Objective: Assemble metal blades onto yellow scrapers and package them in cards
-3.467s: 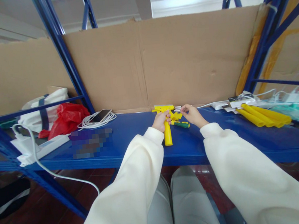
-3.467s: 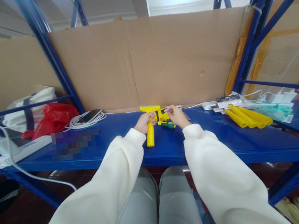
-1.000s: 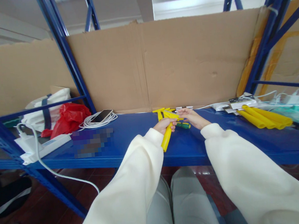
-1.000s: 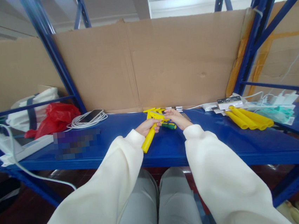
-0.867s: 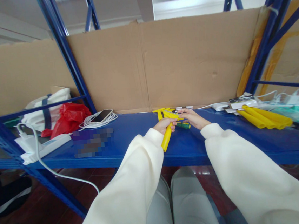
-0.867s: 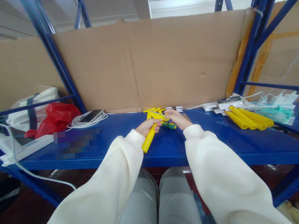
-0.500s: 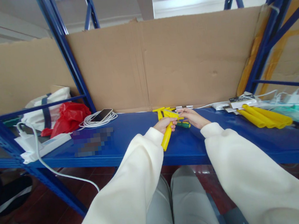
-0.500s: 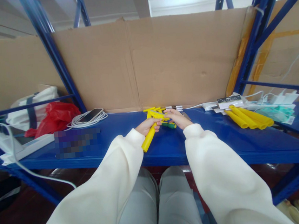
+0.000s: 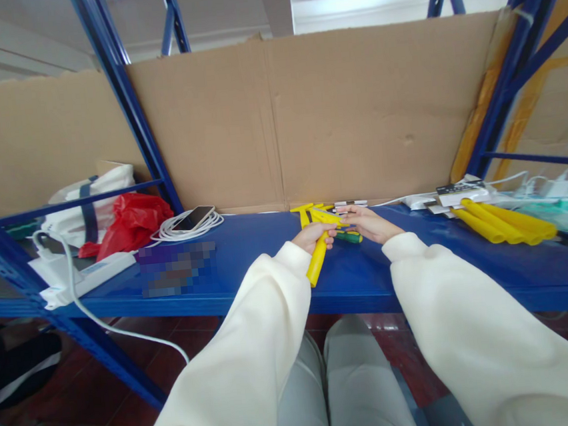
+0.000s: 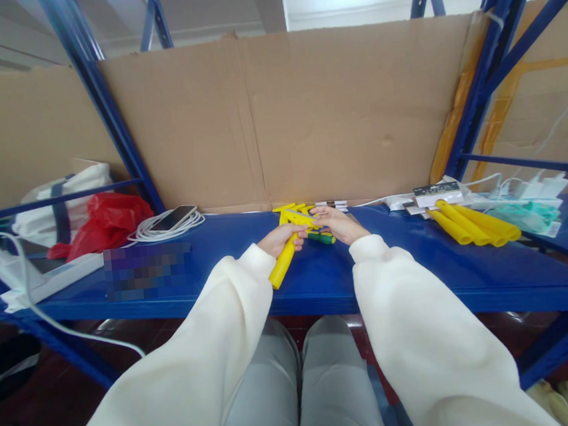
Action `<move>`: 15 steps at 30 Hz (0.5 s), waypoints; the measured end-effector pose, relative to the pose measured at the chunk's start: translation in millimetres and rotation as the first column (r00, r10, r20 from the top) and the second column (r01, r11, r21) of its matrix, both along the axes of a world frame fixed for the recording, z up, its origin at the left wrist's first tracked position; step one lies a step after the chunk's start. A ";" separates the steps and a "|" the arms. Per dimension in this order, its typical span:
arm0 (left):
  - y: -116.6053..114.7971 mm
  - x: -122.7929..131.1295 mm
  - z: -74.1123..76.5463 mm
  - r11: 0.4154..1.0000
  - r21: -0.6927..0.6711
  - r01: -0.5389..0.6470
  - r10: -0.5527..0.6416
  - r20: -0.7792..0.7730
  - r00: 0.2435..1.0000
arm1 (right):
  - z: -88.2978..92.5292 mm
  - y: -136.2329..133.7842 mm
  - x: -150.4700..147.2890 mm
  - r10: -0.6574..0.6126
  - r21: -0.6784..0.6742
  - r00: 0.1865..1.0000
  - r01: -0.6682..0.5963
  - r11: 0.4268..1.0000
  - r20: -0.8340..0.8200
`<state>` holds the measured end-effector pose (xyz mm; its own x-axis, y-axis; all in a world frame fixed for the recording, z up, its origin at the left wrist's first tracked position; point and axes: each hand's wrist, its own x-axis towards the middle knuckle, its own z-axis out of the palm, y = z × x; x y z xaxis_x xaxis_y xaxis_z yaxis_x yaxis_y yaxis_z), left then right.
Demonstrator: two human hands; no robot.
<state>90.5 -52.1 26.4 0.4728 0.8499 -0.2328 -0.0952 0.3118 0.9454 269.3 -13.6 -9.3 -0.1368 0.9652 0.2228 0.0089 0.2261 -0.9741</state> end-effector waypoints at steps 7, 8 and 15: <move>0.6 0.6 -0.8 1.000 0.031 0.003 -0.002 -0.005 1.000 | 2.0 -1.4 -1.6 -0.012 -0.019 0.999 0.011 1.000 -0.033; 0.7 0.6 -1.0 0.999 0.035 0.003 -0.002 -0.004 1.000 | 2.2 -1.9 -1.7 -0.012 -0.018 0.999 0.011 1.000 -0.032; -0.3 1.7 -1.6 0.997 0.065 -0.028 0.027 0.007 1.000 | 4.4 -5.5 -4.8 -0.018 0.005 1.000 0.018 1.000 -0.014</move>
